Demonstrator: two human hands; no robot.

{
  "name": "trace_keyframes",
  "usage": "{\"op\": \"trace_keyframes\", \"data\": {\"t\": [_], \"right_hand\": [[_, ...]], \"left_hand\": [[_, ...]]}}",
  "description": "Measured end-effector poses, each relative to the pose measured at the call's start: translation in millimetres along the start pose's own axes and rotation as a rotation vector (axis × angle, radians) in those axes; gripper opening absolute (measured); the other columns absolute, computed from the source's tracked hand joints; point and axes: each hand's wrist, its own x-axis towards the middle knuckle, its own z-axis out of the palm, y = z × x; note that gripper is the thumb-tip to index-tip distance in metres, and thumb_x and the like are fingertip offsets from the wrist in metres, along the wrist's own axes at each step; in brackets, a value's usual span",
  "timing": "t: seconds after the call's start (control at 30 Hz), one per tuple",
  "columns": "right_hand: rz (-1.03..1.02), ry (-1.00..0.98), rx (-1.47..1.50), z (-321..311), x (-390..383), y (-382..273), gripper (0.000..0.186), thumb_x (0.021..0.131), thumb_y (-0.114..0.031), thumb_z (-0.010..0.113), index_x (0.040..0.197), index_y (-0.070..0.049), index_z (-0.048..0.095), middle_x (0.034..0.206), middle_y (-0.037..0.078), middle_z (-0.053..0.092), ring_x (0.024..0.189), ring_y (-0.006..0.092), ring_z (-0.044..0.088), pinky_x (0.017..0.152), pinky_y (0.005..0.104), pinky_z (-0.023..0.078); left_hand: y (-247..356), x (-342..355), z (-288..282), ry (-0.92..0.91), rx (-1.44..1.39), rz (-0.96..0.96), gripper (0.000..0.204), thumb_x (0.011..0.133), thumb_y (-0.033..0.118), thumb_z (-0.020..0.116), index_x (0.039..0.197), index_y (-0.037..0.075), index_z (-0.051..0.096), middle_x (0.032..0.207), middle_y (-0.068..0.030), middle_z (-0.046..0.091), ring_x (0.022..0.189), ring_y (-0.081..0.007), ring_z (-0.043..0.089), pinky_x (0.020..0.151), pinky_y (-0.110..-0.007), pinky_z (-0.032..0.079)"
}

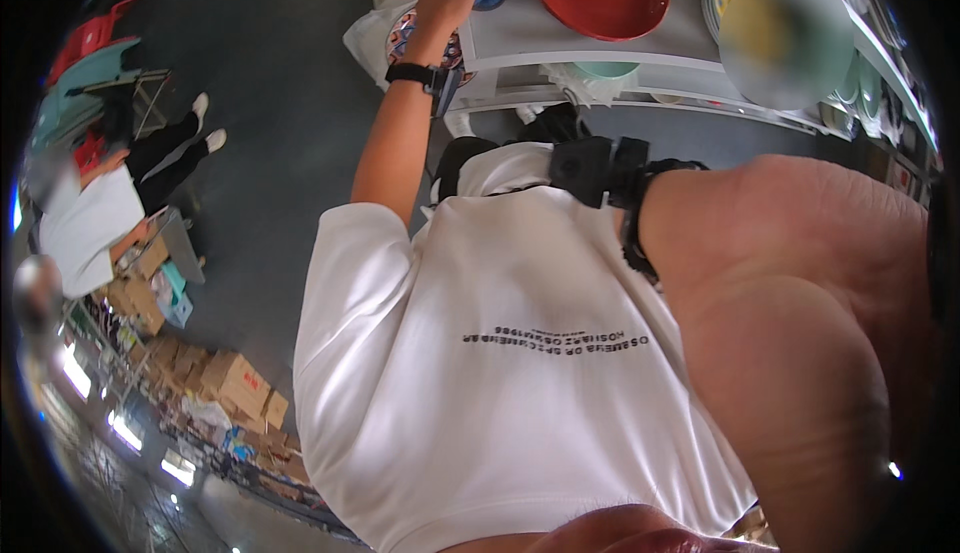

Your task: The person wipes ceramic plates, bowls, and a mug with a blue cloth while standing at a storage shelf.

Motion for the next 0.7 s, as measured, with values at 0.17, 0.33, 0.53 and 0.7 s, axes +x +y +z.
{"op": "trace_keyframes", "data": {"t": [0.17,0.33,0.53,0.7], "right_hand": [[0.057,-0.048,-0.109,46.3,21.8,-8.7,0.044,0.088,-0.028,0.063,0.132,-0.025,0.057,0.108,-0.003,0.063,0.086,0.0183,0.062,0.074,0.0354,0.052],[0.066,-0.014,-0.174,84.2,41.3,-13.5,0.045,0.086,-0.027,0.067,0.130,-0.023,0.060,0.105,-0.003,0.065,0.084,0.0186,0.063,0.072,0.0344,0.052],[0.147,-0.061,-0.213,129.5,47.0,-10.7,0.046,0.082,-0.026,0.073,0.127,-0.020,0.063,0.101,-0.002,0.067,0.081,0.0190,0.065,0.070,0.0332,0.053],[0.173,-0.064,-0.223,138.7,39.8,-1.3,0.047,0.080,-0.026,0.077,0.125,-0.019,0.066,0.098,-0.001,0.069,0.078,0.0193,0.066,0.068,0.0322,0.054]], "left_hand": [[27.6,-32.2,-62.7,0.028,-0.655,-0.183,0.057,0.098,0.026,0.053,0.134,-0.015,0.039,0.108,-0.0422,0.060,0.082,-0.0509,0.066,0.066,-0.053,0.053],[43.3,-72.5,-67.0,0.402,-0.713,0.166,0.073,0.081,0.008,0.066,0.147,0.003,0.036,0.142,-0.0393,0.036,0.131,-0.0545,0.038,0.109,-0.059,0.032],[14.2,-100.0,-52.5,0.370,-0.950,0.466,0.069,0.077,0.005,0.072,0.140,0.016,0.046,0.128,-0.0231,0.053,0.114,-0.0437,0.054,0.097,-0.050,0.046],[-0.5,-141.3,-58.4,0.228,-1.065,0.466,0.069,0.074,-0.001,0.073,0.136,0.023,0.054,0.125,-0.0194,0.056,0.111,-0.0412,0.058,0.097,-0.047,0.048]]}}
